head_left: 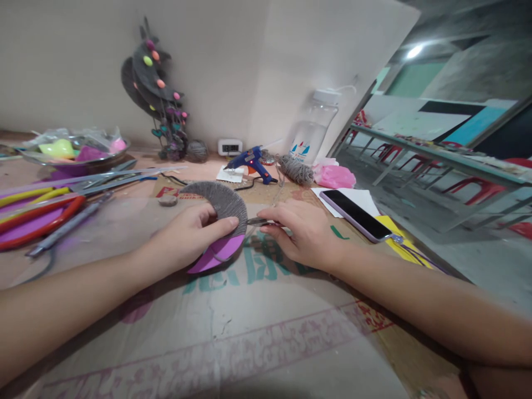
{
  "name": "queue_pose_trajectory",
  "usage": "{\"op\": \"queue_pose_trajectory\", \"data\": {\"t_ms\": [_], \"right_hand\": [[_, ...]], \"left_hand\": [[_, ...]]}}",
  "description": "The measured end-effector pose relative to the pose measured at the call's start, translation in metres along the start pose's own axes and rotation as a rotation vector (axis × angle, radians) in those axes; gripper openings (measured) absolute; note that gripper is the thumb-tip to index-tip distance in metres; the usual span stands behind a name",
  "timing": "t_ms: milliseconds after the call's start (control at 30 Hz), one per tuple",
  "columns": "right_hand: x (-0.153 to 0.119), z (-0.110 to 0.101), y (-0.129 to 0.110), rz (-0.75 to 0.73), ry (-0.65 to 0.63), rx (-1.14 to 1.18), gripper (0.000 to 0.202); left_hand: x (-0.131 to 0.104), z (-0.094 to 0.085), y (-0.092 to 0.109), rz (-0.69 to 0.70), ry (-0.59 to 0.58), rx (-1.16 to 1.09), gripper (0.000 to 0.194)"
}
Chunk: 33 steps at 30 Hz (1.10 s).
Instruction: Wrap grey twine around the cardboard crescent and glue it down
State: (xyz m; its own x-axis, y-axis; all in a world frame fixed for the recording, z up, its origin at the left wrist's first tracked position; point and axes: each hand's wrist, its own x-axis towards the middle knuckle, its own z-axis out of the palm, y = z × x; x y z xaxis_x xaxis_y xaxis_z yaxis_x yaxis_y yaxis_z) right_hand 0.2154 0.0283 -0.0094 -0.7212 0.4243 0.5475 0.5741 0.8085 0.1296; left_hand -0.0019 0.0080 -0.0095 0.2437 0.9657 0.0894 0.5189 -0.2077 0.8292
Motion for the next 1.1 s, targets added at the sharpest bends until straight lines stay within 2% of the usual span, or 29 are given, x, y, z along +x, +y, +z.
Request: {"op": "queue_pose_trajectory", "data": {"t_ms": [267, 500, 667, 900, 1100], "right_hand": [[-0.0001, 0.0018, 0.0002, -0.011, 0.016, 0.006, 0.021], [-0.0006, 0.0036, 0.0022, -0.084, 0.047, -0.020, 0.020], [-0.0008, 0.0030, 0.0005, -0.031, 0.042, 0.016, 0.021], [-0.0018, 0.0020, -0.0008, 0.031, 0.028, 0.180, 0.023], [-0.0013, 0.0025, -0.0005, 0.024, -0.003, 0.147, 0.023]], "left_hand": [[0.0020, 0.0004, -0.0048, 0.015, 0.016, -0.016, 0.035], [0.0008, 0.0007, -0.0016, 0.029, -0.043, -0.134, 0.027], [0.0009, 0.0007, -0.0013, 0.016, -0.062, -0.150, 0.025], [0.0007, 0.0006, 0.0002, 0.021, -0.071, -0.104, 0.028], [0.0004, 0.0005, 0.0010, 0.005, -0.035, -0.058, 0.030]]}}
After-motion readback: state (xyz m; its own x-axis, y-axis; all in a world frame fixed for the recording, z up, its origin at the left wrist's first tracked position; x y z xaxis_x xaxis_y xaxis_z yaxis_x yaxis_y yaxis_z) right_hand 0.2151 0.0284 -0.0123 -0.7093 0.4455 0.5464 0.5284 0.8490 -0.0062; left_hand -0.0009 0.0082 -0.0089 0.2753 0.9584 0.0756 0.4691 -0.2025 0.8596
